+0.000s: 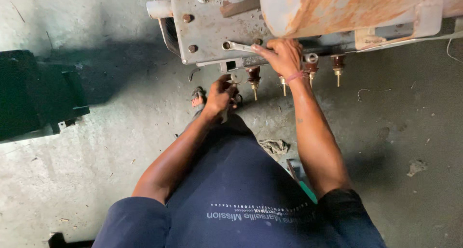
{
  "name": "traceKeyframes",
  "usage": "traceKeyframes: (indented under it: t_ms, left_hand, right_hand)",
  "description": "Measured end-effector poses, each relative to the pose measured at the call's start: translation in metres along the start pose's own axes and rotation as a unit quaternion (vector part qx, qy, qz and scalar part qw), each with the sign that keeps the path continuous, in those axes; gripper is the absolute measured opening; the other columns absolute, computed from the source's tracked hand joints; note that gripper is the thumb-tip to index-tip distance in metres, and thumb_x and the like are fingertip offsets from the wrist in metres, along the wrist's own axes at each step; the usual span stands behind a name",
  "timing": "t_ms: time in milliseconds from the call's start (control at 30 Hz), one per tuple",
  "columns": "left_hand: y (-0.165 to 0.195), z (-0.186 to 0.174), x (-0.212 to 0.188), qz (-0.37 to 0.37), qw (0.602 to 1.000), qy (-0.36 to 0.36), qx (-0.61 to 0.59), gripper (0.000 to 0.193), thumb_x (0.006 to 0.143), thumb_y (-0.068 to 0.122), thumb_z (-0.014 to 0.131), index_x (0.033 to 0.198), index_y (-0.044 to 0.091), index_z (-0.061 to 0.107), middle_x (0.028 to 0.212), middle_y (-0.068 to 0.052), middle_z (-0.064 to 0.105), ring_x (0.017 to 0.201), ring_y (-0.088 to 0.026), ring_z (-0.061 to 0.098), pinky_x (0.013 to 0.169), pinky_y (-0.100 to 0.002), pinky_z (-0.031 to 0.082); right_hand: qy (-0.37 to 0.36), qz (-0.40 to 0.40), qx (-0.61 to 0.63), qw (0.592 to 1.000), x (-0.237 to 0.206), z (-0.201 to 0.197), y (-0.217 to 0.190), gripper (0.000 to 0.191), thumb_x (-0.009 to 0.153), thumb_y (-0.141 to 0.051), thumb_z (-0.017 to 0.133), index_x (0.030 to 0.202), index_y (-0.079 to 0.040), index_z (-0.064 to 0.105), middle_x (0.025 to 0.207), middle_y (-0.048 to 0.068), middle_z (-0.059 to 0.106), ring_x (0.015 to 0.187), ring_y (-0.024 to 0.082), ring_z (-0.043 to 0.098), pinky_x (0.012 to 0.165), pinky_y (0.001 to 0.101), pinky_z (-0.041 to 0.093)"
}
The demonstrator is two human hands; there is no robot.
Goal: The person uses two wrenches to tighten bolts on a metal bracket attached to a large brown insulator. They reposition the wrenches and adjust their stance multiple times while working on different bolts on the same assembly.
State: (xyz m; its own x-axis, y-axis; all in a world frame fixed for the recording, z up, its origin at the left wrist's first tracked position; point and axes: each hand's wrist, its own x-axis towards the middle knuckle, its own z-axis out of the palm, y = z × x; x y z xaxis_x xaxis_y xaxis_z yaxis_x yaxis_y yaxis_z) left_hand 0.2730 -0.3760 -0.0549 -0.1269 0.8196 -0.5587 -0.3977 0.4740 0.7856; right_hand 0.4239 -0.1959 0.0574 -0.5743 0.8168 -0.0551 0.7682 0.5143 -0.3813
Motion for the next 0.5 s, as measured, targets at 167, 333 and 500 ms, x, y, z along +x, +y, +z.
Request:
traceKeyframes:
  t_ms: [167,333,500]
  left_hand:
    - [0.004,0.063,0.029,0.024,0.962,-0.033,-0.269,0.032,0.102,-0.001,0.053,0.134,-0.005,0.053,0.108,-0.015,0.067,0.081,-0.024,0.072,0.065,-0.040,0.063]
    - [0.019,0.096,0.047,0.004,0.933,0.097,-0.346,0.024,0.099,-0.003,0.050,0.123,0.000,0.052,0.105,-0.013,0.067,0.086,-0.027,0.073,0.075,-0.039,0.064]
    - [0.019,0.109,0.073,0.102,0.891,0.099,-0.431,0.028,0.095,-0.014,0.050,0.120,-0.003,0.054,0.105,-0.014,0.067,0.092,-0.024,0.070,0.083,-0.037,0.060]
  right_hand:
    - [0.130,0.013,0.076,0.989,-0.027,-0.025,0.032,0.061,0.111,-0.043,0.073,0.071,-0.001,0.055,0.062,0.011,0.048,0.054,0.018,0.040,0.057,0.0367,0.032]
    - [0.147,0.145,0.344,0.916,-0.072,-0.025,0.026,0.050,0.109,-0.035,0.070,0.070,-0.007,0.054,0.065,-0.003,0.053,0.060,0.004,0.042,0.055,0.0272,0.030]
    - [0.075,0.219,0.253,0.939,-0.113,0.006,0.003,0.045,0.080,-0.025,0.089,0.075,-0.006,0.049,0.062,-0.003,0.057,0.058,0.006,0.054,0.054,0.0259,0.045]
